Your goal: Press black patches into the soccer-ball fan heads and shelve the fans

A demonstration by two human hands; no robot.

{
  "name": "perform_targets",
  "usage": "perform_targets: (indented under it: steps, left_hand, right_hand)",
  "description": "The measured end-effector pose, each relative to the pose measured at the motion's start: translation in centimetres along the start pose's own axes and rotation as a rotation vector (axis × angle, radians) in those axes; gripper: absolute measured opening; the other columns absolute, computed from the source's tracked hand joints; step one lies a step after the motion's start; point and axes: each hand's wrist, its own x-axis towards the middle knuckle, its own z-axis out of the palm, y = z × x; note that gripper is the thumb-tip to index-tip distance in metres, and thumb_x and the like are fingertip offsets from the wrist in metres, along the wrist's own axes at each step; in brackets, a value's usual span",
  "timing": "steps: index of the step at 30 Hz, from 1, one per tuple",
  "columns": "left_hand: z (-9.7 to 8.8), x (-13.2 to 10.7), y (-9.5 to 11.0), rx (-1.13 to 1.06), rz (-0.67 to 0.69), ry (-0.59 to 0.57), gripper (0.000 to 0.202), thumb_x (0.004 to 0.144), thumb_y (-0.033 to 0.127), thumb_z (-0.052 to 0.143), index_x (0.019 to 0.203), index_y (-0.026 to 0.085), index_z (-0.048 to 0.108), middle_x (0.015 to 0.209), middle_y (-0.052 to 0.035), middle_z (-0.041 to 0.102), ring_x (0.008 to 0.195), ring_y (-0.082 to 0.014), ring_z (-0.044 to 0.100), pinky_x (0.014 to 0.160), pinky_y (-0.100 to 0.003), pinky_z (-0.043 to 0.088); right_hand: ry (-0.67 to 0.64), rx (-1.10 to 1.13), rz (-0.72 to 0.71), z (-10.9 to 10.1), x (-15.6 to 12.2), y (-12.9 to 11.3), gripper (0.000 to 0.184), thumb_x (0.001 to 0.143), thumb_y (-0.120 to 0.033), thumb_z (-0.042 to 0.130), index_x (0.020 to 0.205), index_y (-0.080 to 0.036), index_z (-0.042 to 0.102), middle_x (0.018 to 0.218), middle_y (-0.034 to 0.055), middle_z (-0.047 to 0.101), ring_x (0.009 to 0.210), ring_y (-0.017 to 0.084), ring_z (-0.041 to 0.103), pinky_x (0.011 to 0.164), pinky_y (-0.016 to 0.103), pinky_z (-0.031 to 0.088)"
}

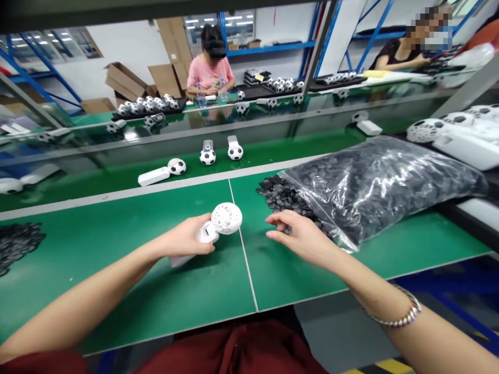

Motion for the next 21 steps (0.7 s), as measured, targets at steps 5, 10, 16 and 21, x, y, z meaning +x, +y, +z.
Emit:
perform_targets:
  steps: [5,10,16,21]
  left_hand:
    - [1.2,0.6,-1.9,0.158,-0.014,0.026,0.061,0.057,0.032,0.065,0.113,0.013,0.051,0.104,-0.0095,0.049,0.1,-0.0267,0.048,0.086,-0.036,0.043]
    - [2.9,0.7,-1.3,0.336,0.044,0.199,0.083,0.073,0.042,0.054,0.141,0.02,0.012,0.131,-0.0122,0.034,0.115,-0.0297,0.038,0.095,-0.043,0.035]
    - [2.8,0.6,-0.5,0.441,0.072,0.055,0.076,0.08,0.031,0.042,0.142,0.016,0.0,0.115,-0.0118,0.048,0.101,-0.0263,0.046,0.088,-0.037,0.038]
    - [2.5,0.6,-0.5,0.384,0.036,0.081,0.077,0.079,0.033,0.044,0.142,0.022,0.002,0.113,-0.0093,0.047,0.104,-0.0254,0.045,0.088,-0.036,0.039]
  right_hand:
    - [0.106,-0.356,-0.09,0.8,-2.0,3.4,0.022,0.083,-0.035,0.049,0.093,-0.022,0.064,0.09,0.0049,0.059,0.071,0.017,0.059,0.072,0.035,0.047]
    - [0.232,-0.367,-0.104,0.5,-2.2,3.8,0.019,0.082,-0.033,0.051,0.086,-0.021,0.064,0.083,0.0039,0.061,0.068,0.017,0.058,0.067,0.032,0.047]
    - [0.2,-0.414,-0.101,1.1,-1.2,4.0,0.017,0.082,-0.03,0.053,0.089,-0.021,0.065,0.082,0.0029,0.061,0.066,0.016,0.057,0.067,0.031,0.049]
    - [0.118,-0.638,-0.279,1.7,-0.7,4.1,0.022,0.087,-0.028,0.047,0.097,-0.018,0.064,0.093,0.0078,0.062,0.087,0.022,0.055,0.078,0.036,0.047]
